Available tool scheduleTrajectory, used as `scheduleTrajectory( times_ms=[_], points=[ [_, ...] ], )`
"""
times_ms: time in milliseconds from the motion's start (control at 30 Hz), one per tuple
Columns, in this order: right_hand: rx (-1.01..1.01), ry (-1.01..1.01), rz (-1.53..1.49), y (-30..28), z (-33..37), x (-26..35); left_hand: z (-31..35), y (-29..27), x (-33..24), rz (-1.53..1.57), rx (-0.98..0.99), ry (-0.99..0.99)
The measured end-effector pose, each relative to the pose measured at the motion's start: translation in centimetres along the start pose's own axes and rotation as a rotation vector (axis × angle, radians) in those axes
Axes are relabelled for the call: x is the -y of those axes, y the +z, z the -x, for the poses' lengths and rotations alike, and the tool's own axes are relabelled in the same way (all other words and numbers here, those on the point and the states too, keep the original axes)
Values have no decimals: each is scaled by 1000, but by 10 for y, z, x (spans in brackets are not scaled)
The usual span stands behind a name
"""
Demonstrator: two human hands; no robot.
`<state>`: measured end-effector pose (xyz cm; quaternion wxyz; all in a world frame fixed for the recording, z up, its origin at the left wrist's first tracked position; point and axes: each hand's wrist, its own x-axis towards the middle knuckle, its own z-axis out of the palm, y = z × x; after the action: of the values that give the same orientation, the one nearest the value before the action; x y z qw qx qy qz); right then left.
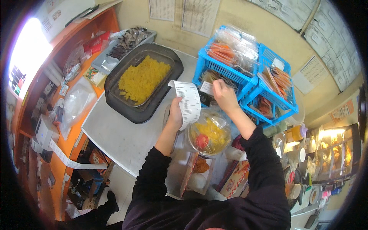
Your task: The person assembles takeout food orders by placing fried chicken and scrambled eggs into paper boxes, adding condiment packets, and handling receipts. They move between a heated display case, a prep counter, and a beverage machine while organizing items.
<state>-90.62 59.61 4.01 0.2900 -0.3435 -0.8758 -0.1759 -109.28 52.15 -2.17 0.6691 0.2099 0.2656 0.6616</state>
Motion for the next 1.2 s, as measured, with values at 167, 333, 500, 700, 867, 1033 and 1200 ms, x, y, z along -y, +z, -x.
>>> scheduleTrajectory(
  times_ms=[167,333,500,700,867,1033,1200],
  points=[
    [-39,-40,58,-17,-8,-2,-10,10,1,145,50,-46],
    [42,-95,-9,-7,-1,11,-20,4,14,191,32,-46],
    [21,204,-354,3,4,14,-18,7,21,172,15,-6],
    [112,800,-1268,-2,2,25,-8,14,7,287,93,-52],
    [220,973,-1481,-25,-10,35,1,2,6,309,202,-69],
    [-15,790,-1012,-5,11,29,9,13,9,230,194,-95],
    [-84,728,-835,-18,4,44,-4,4,20,212,170,-129]
  ],
)
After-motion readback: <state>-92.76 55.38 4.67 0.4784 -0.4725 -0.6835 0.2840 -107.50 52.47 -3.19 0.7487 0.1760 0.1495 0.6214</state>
